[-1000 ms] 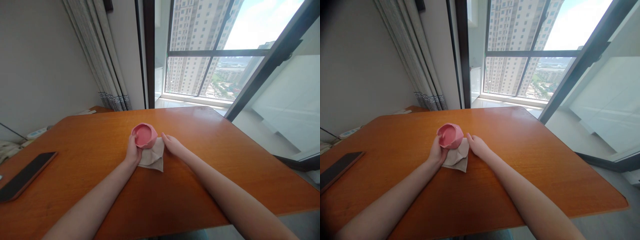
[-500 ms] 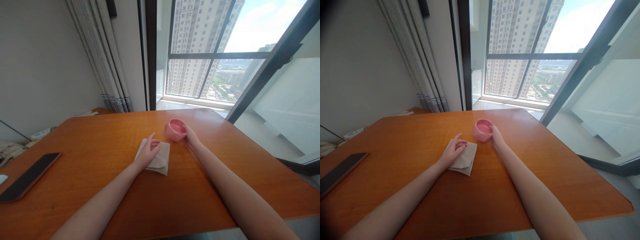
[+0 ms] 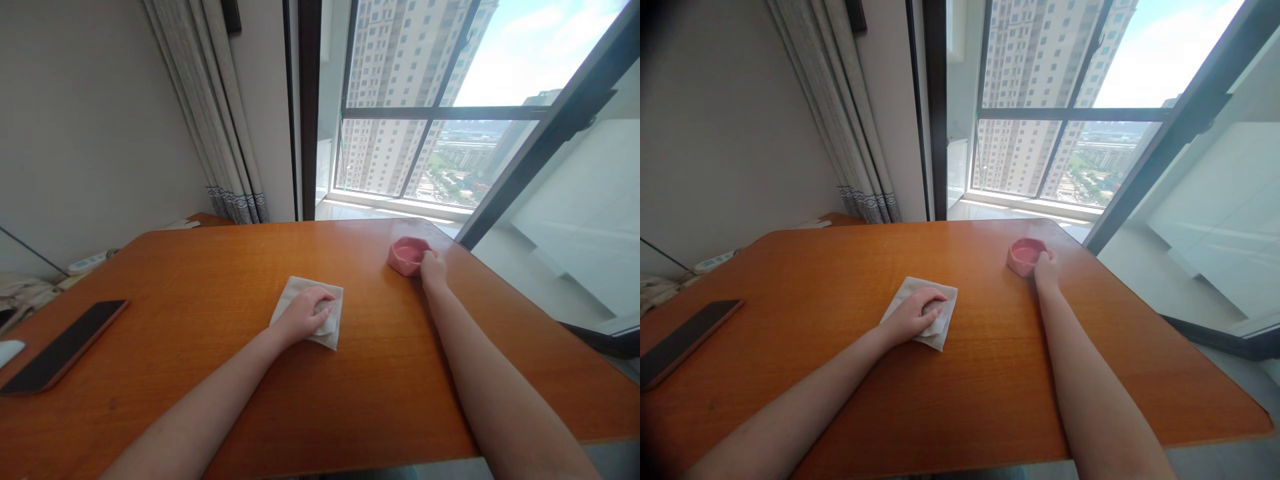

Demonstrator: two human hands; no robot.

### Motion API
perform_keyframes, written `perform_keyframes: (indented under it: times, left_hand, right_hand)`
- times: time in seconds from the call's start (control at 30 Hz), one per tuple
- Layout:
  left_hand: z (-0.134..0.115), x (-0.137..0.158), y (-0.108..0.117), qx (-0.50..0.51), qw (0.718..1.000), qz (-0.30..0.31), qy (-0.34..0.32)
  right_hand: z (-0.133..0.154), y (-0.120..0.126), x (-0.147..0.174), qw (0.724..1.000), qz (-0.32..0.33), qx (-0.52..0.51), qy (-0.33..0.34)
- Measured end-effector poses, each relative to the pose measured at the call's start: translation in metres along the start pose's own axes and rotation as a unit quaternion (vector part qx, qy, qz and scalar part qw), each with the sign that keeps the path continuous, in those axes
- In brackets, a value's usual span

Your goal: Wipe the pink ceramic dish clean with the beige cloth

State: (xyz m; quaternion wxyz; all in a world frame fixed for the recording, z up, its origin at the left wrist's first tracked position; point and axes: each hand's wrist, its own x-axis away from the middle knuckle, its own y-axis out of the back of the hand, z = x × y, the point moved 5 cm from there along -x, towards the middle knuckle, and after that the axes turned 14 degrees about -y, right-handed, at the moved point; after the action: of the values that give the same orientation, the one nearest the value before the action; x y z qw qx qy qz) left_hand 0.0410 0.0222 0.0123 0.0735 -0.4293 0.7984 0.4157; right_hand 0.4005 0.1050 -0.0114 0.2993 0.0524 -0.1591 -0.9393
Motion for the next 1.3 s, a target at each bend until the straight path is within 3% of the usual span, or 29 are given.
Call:
perform_keyframes:
  times: [0.23,0.47,0.67,0.73,0.83,0.93,1.03,1.1,1.17,1.23,1.3]
  left_hand:
    - [-0.008,0.002,0.001,-0.010,0.998,0.031,-0.049]
    - [-0.008,0.007,-0.002,-0.019,0.986,0.143,-0.082]
    - [-0.010,0.004,-0.002,-0.024,0.989,0.121,-0.086]
    - [-0.011,0.002,-0.001,-0.034,0.991,0.104,-0.078]
    - [-0.012,0.001,0.000,-0.066,0.989,0.113,-0.072]
    - [-0.016,0.002,-0.002,-0.080,0.982,0.152,-0.082]
    - [-0.022,0.003,-0.004,-0.079,0.977,0.172,-0.094]
    - [-0.024,0.002,-0.005,-0.078,0.979,0.164,-0.097]
    - [-0.025,0.001,-0.003,-0.078,0.984,0.135,-0.091]
    - [-0.022,-0.002,0.004,-0.083,0.993,0.058,-0.067]
    - [-0.015,-0.002,0.019,-0.075,0.994,-0.079,-0.017]
  right_hand:
    - [-0.002,0.005,-0.002,0.998,-0.018,0.049,-0.029]
    - [-0.002,0.007,-0.006,0.995,-0.028,0.083,-0.047]
    - [-0.003,0.008,-0.004,0.994,-0.026,0.092,-0.050]
    - [0.008,0.015,0.008,0.995,-0.072,0.069,-0.007]
    - [0.046,0.022,0.049,0.974,-0.135,0.011,0.184]
    - [0.082,0.006,0.111,0.926,-0.039,0.009,0.377]
    - [0.096,-0.021,0.173,0.850,0.111,0.058,0.511]
    - [0.095,-0.034,0.202,0.812,0.176,0.085,0.550]
    - [0.091,-0.040,0.214,0.806,0.202,0.085,0.550]
    - [0.089,-0.039,0.217,0.818,0.207,0.065,0.532]
    - [0.088,-0.036,0.219,0.830,0.215,0.048,0.512]
